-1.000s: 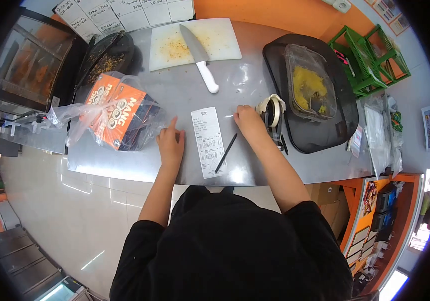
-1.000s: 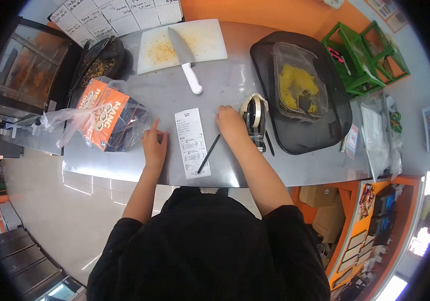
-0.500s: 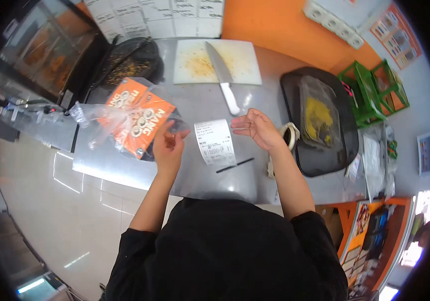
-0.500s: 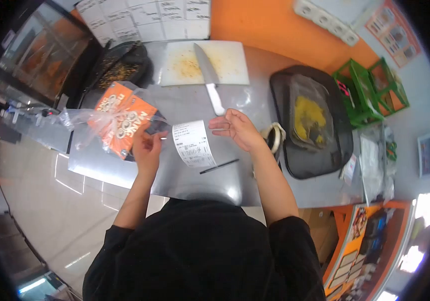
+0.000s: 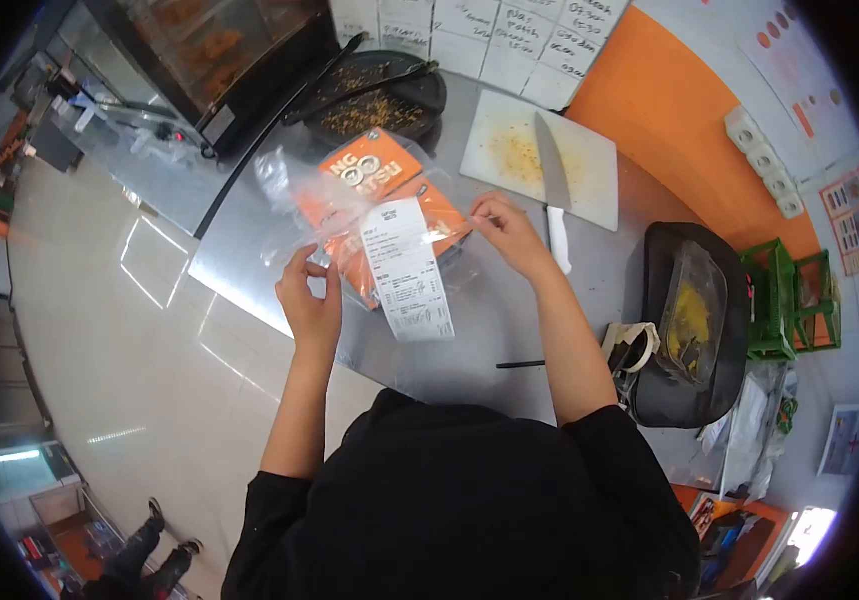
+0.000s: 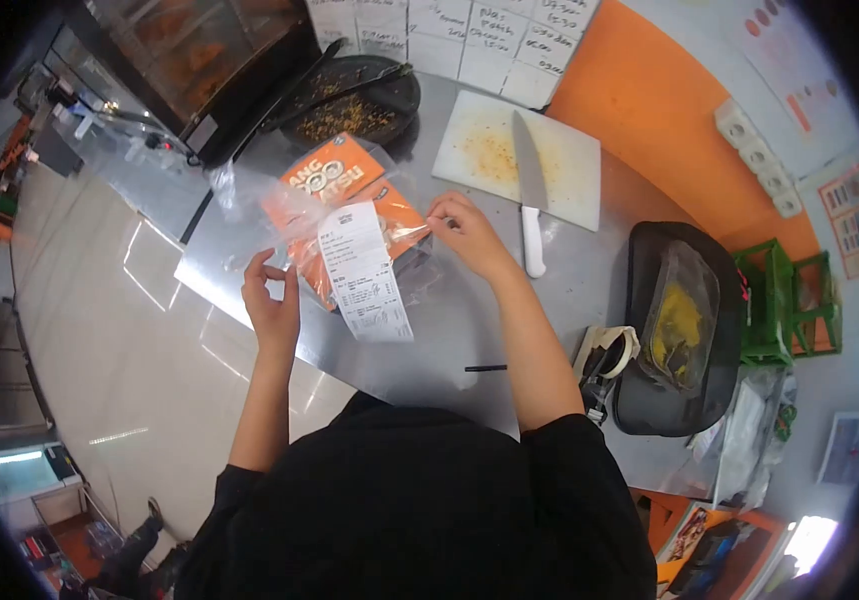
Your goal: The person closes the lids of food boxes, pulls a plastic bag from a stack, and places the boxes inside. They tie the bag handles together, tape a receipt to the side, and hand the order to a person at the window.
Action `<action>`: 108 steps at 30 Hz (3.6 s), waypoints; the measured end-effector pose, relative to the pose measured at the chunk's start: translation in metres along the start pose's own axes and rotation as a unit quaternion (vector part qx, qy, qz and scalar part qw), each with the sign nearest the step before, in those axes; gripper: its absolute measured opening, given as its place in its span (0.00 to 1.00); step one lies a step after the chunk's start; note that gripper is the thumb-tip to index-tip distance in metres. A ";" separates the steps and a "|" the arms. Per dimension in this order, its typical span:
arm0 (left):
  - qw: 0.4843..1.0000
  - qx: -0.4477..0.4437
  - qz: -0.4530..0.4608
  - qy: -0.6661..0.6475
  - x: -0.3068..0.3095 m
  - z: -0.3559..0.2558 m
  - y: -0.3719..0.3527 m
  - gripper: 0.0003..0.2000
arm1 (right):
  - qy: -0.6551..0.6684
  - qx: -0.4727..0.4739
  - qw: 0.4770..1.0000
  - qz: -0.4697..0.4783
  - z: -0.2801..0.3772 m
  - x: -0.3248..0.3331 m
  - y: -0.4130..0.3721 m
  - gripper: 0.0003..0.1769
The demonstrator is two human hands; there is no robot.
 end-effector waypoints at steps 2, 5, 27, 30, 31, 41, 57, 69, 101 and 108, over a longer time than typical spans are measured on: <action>1.000 -0.016 -0.004 0.010 0.003 -0.004 0.005 0.19 | -0.018 -0.012 1.000 0.010 0.002 0.004 -0.001 0.07; 0.999 -0.045 0.005 0.006 0.005 -0.008 0.009 0.18 | -0.025 0.007 0.999 -0.022 0.011 0.008 0.000 0.07; 0.806 0.366 0.032 -0.463 -0.034 0.041 -0.030 0.27 | 0.134 -0.268 0.953 0.045 -0.052 -0.021 0.003 0.14; 0.853 0.352 0.077 -0.377 -0.039 0.070 -0.045 0.25 | -0.003 -0.294 0.955 -0.030 -0.041 -0.010 0.006 0.17; 0.887 0.324 0.091 -0.317 -0.039 0.083 -0.051 0.24 | -0.009 -0.216 0.973 -0.084 -0.033 -0.006 0.015 0.20; 0.827 0.399 0.023 -0.396 0.006 0.093 -0.077 0.16 | -0.430 0.161 0.874 0.159 0.110 -0.114 0.086 0.23; 0.414 0.507 0.114 -0.748 -0.025 0.003 -0.043 0.26 | -0.215 -0.097 0.970 0.060 0.225 -0.051 0.006 0.20; 0.269 0.397 0.513 -0.712 -0.028 -0.302 -0.209 0.22 | -0.284 -0.183 0.921 -0.195 0.300 0.059 -0.368 0.23; -0.594 -0.333 0.394 -0.617 0.018 -0.890 -0.483 0.16 | -0.265 -0.354 0.172 -0.880 0.407 0.213 -1.184 0.19; -0.511 -0.330 0.349 -0.713 -0.017 -0.975 -0.499 0.16 | -0.355 -0.450 0.010 -0.819 0.425 0.375 -1.329 0.26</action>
Point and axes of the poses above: each hand's wrist, its own y-axis towards the middle knuckle, its own x-axis out of the back of the hand, z = x × y, the point moved 2 cm from there along y, towards the middle knuckle, and after that the axes turned 10 degrees about -x, right-handed, at the moved point
